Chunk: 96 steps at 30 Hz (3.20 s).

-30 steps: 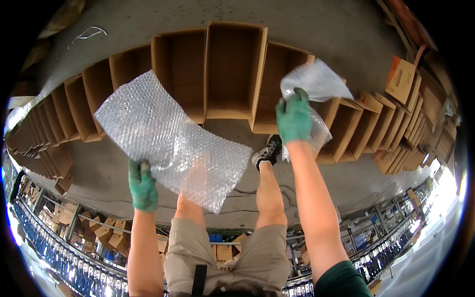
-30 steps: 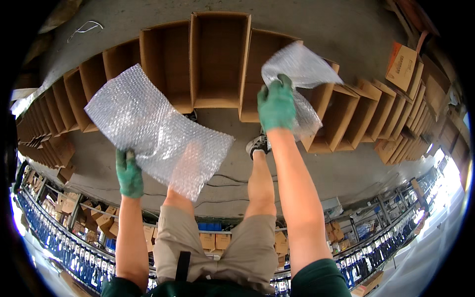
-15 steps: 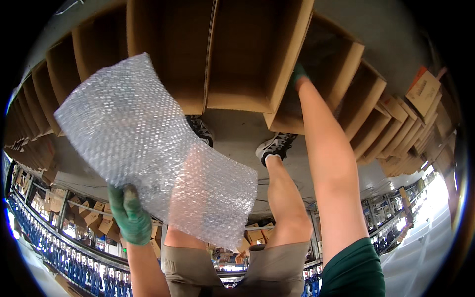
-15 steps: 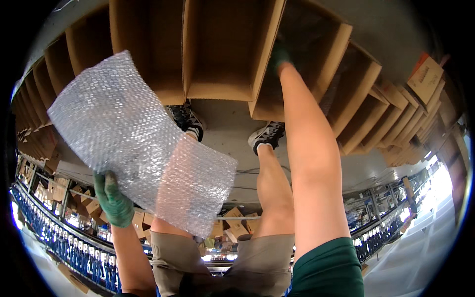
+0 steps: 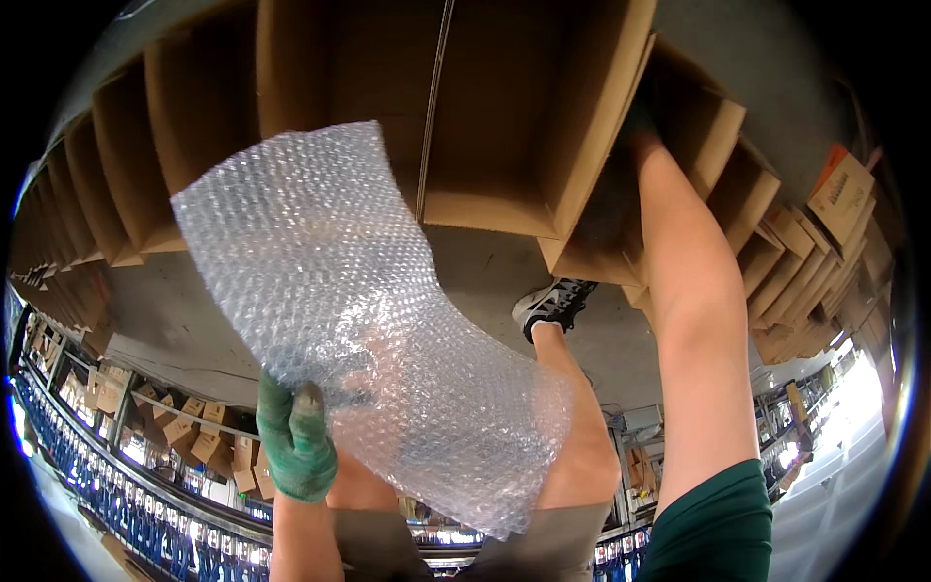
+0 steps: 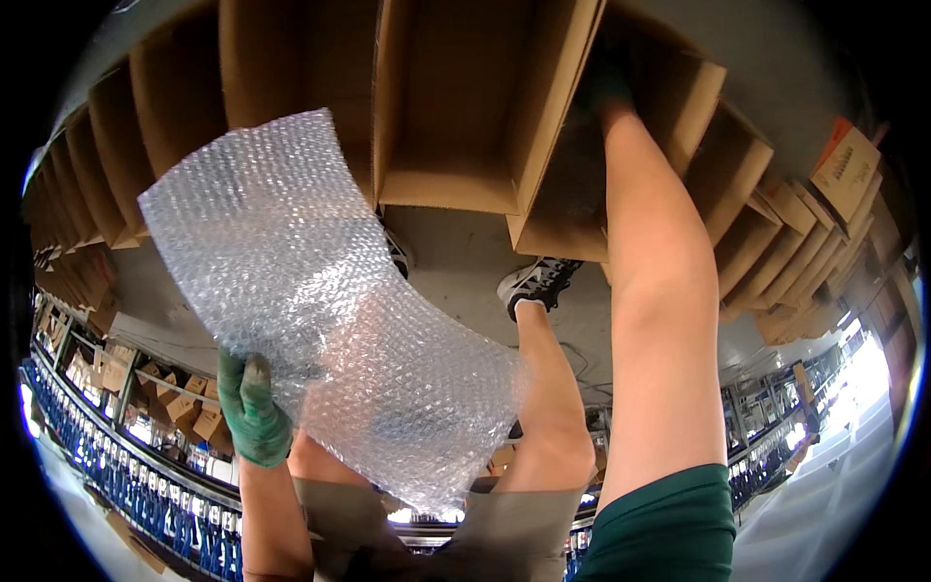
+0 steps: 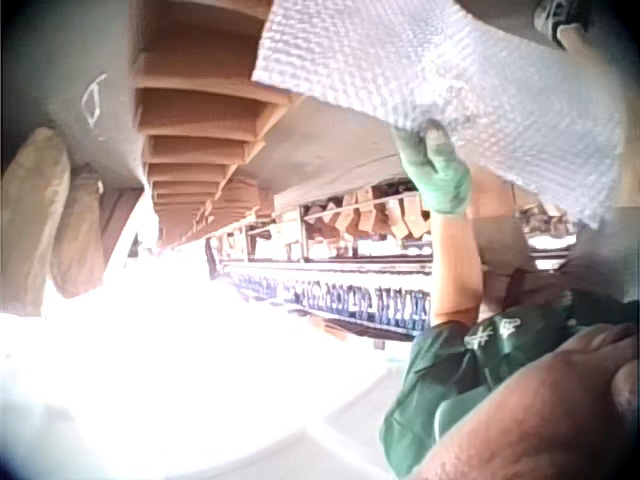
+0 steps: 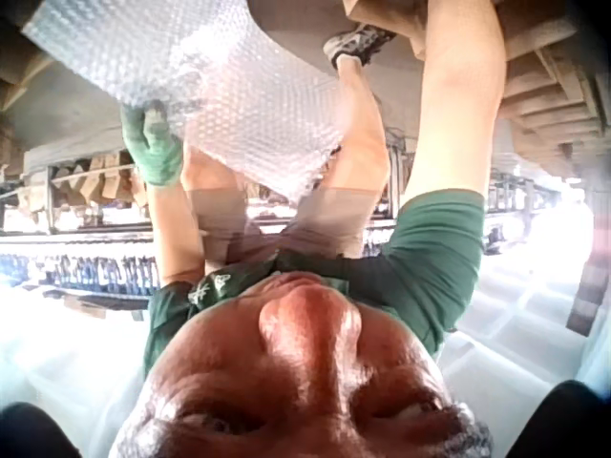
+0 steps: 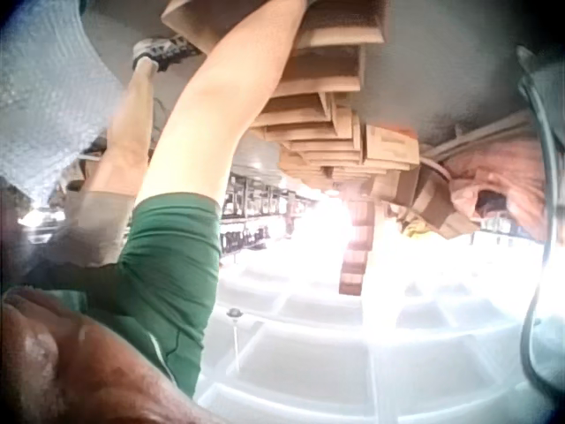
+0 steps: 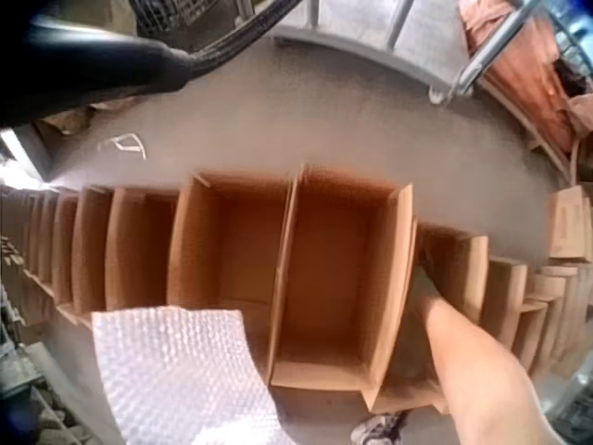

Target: The person places sheets of bubble wrap into a long row of open cardboard boxes. They then move to a wooden table, pick up a pair of scissors, and cut a large roll of bubble wrap into smaller pieces.

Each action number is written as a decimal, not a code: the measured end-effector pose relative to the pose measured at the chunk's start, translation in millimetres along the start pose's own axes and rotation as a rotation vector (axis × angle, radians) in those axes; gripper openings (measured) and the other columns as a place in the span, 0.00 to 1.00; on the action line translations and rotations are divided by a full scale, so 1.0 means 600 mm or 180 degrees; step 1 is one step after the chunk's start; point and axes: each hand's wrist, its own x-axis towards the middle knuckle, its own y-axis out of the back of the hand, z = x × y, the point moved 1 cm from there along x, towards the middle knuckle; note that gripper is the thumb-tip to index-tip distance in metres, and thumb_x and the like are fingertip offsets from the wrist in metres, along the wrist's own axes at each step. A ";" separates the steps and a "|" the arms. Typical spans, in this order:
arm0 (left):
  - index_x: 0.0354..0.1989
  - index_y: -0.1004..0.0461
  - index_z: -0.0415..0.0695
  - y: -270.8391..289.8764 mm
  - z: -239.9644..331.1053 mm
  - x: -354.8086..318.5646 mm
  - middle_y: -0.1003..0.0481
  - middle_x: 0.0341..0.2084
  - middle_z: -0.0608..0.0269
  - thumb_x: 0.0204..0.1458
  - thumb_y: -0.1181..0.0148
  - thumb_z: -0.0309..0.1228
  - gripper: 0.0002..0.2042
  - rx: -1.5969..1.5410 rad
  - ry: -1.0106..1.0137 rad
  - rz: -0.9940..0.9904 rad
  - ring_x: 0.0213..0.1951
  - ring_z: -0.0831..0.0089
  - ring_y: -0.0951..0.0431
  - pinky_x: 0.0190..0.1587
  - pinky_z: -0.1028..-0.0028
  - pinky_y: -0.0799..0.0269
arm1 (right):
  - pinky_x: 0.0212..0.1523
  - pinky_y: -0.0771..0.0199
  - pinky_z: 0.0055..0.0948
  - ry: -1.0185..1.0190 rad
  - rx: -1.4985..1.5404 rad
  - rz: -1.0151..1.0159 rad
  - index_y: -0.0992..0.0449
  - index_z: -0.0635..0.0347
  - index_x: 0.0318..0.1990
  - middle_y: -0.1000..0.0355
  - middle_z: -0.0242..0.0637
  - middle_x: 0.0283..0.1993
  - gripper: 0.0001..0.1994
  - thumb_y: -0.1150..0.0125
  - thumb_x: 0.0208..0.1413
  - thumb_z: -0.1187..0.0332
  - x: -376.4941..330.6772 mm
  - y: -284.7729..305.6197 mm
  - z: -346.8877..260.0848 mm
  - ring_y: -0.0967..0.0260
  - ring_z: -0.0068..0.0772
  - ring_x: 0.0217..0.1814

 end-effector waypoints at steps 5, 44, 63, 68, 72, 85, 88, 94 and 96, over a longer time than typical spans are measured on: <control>0.68 0.37 0.39 -0.021 -0.023 0.010 0.29 0.57 0.66 0.65 0.45 0.36 0.25 0.0053 -0.0066 -0.0098 0.50 0.77 0.30 0.54 0.76 0.34 | 0.69 0.38 0.38 0.0066 0.1623 0.0296 0.38 0.59 0.69 0.39 0.53 0.70 0.27 0.49 0.64 0.62 -0.019 -0.095 0.033 0.42 0.49 0.72; 0.55 0.26 0.36 -0.023 0.184 -0.021 0.26 0.52 0.56 0.66 0.45 0.33 0.16 -0.1654 0.0285 -0.1667 0.46 0.74 0.23 0.50 0.71 0.24 | 0.68 0.39 0.37 -0.0148 0.7088 -0.1520 0.44 0.60 0.72 0.36 0.36 0.65 0.34 0.38 0.61 0.65 -0.612 0.813 -0.303 0.39 0.30 0.67; 0.44 0.24 0.37 -0.070 0.166 -0.019 0.36 0.59 0.62 0.62 0.38 0.29 0.09 -0.0089 -0.0041 -0.1710 0.53 0.74 0.28 0.56 0.72 0.29 | 0.69 0.41 0.33 0.0311 0.6841 -0.1831 0.48 0.58 0.75 0.35 0.35 0.66 0.35 0.42 0.65 0.64 -0.623 0.756 -0.257 0.39 0.28 0.67; 0.47 0.25 0.35 -0.090 0.151 -0.026 0.38 0.60 0.63 0.64 0.42 0.29 0.10 -0.0238 0.0103 -0.1670 0.53 0.72 0.27 0.55 0.69 0.25 | 0.69 0.41 0.31 0.0039 0.7656 -0.1952 0.49 0.59 0.75 0.34 0.34 0.65 0.34 0.45 0.66 0.63 -0.637 0.727 -0.247 0.38 0.26 0.66; 0.54 0.27 0.35 -0.101 0.148 -0.035 0.38 0.61 0.63 0.66 0.44 0.33 0.15 -0.0572 0.0120 -0.1801 0.53 0.71 0.26 0.57 0.68 0.27 | 0.69 0.40 0.31 0.0025 0.7832 -0.1859 0.49 0.59 0.75 0.33 0.35 0.64 0.36 0.42 0.63 0.66 -0.635 0.721 -0.237 0.38 0.26 0.65; 0.62 0.33 0.34 -0.220 0.137 0.003 0.29 0.59 0.49 0.66 0.55 0.56 0.33 -0.2501 0.0690 -0.1610 0.61 0.60 0.30 0.67 0.58 0.37 | 0.74 0.49 0.39 -0.1345 0.4240 0.0972 0.61 0.55 0.78 0.55 0.52 0.77 0.45 0.53 0.50 0.83 -0.578 0.776 -0.230 0.52 0.48 0.77; 0.61 0.30 0.38 -0.153 0.090 0.025 0.27 0.58 0.54 0.69 0.55 0.50 0.26 -0.1952 0.0741 -0.1002 0.60 0.62 0.28 0.64 0.61 0.33 | 0.80 0.67 0.45 -0.1299 0.3742 0.1222 0.65 0.54 0.78 0.70 0.54 0.81 0.47 0.52 0.49 0.83 -0.409 0.691 -0.294 0.73 0.58 0.83; 0.60 0.30 0.36 0.072 -0.067 0.024 0.27 0.57 0.51 0.66 0.51 0.54 0.30 -0.1492 0.1137 -0.0091 0.58 0.59 0.26 0.59 0.60 0.29 | 0.80 0.64 0.37 -0.1770 0.3813 0.0559 0.63 0.54 0.78 0.67 0.53 0.81 0.47 0.46 0.52 0.79 -0.115 0.487 -0.382 0.68 0.55 0.82; 0.59 0.29 0.37 0.140 -0.092 0.021 0.26 0.56 0.51 0.64 0.50 0.56 0.31 -0.1202 0.1170 0.0323 0.57 0.59 0.26 0.58 0.59 0.28 | 0.79 0.61 0.40 -0.1314 0.3927 0.0417 0.62 0.52 0.78 0.67 0.47 0.81 0.42 0.46 0.59 0.68 -0.036 0.349 -0.388 0.66 0.52 0.82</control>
